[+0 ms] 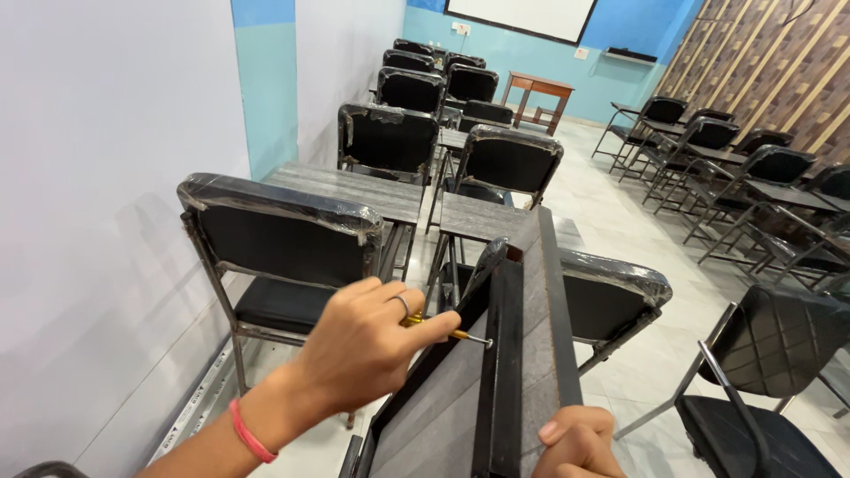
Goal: The person uses a screwdriver to attach a tabletop to a metal chair frame. They position the tabletop, align the frame, and tighten screws at multiple points to secure the assembly. The person then moves to another chair and repeats the process.
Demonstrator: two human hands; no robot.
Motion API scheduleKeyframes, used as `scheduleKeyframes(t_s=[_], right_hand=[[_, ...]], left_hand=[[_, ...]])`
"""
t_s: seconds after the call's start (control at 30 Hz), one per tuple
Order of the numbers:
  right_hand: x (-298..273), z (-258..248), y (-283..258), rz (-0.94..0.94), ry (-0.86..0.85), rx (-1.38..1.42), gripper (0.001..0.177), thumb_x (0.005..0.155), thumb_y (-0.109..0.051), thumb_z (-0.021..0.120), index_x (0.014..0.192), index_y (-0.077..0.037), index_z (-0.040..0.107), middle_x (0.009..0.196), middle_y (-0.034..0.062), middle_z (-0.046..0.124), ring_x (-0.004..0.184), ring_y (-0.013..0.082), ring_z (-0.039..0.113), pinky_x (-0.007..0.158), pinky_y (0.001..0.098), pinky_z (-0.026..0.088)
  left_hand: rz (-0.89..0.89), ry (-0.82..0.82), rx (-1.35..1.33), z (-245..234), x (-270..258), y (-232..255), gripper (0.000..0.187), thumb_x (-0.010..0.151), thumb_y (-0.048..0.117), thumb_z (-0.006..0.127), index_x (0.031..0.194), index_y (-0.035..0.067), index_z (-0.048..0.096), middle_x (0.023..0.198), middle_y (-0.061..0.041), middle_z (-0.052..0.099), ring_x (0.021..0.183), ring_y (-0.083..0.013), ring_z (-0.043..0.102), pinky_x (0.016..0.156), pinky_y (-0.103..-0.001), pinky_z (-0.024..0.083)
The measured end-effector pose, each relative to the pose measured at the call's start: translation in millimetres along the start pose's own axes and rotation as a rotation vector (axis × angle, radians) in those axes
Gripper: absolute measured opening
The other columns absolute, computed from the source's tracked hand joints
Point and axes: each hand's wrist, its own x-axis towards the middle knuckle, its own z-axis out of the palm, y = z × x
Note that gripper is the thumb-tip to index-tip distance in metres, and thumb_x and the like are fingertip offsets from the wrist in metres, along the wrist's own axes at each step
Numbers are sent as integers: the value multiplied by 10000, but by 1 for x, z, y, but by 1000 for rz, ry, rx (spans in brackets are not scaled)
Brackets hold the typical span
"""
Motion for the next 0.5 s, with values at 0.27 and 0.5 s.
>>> scheduleKeyframes(t_s=[0.27, 0.5], right_hand=[[-4, 13, 8, -15, 100, 18, 354, 553, -280, 535, 506, -127, 219, 532, -35, 319, 730, 175, 491, 760, 249, 431], [1, 3, 2, 64, -7, -40, 313, 545, -272, 536, 483, -138, 261, 532, -23, 326, 750, 186, 514, 791, 258, 414]], left_hand=[[-879, 73, -821, 25, 7, -1, 255, 986, 238, 587, 1100, 131, 789, 548, 28, 516, 512, -53, 459, 475, -245, 339], [-716, 171, -609, 68, 19, -14, 267, 1024, 248, 604, 1161, 105, 783, 728, 86, 647, 648, -17, 561, 573, -228, 425]])
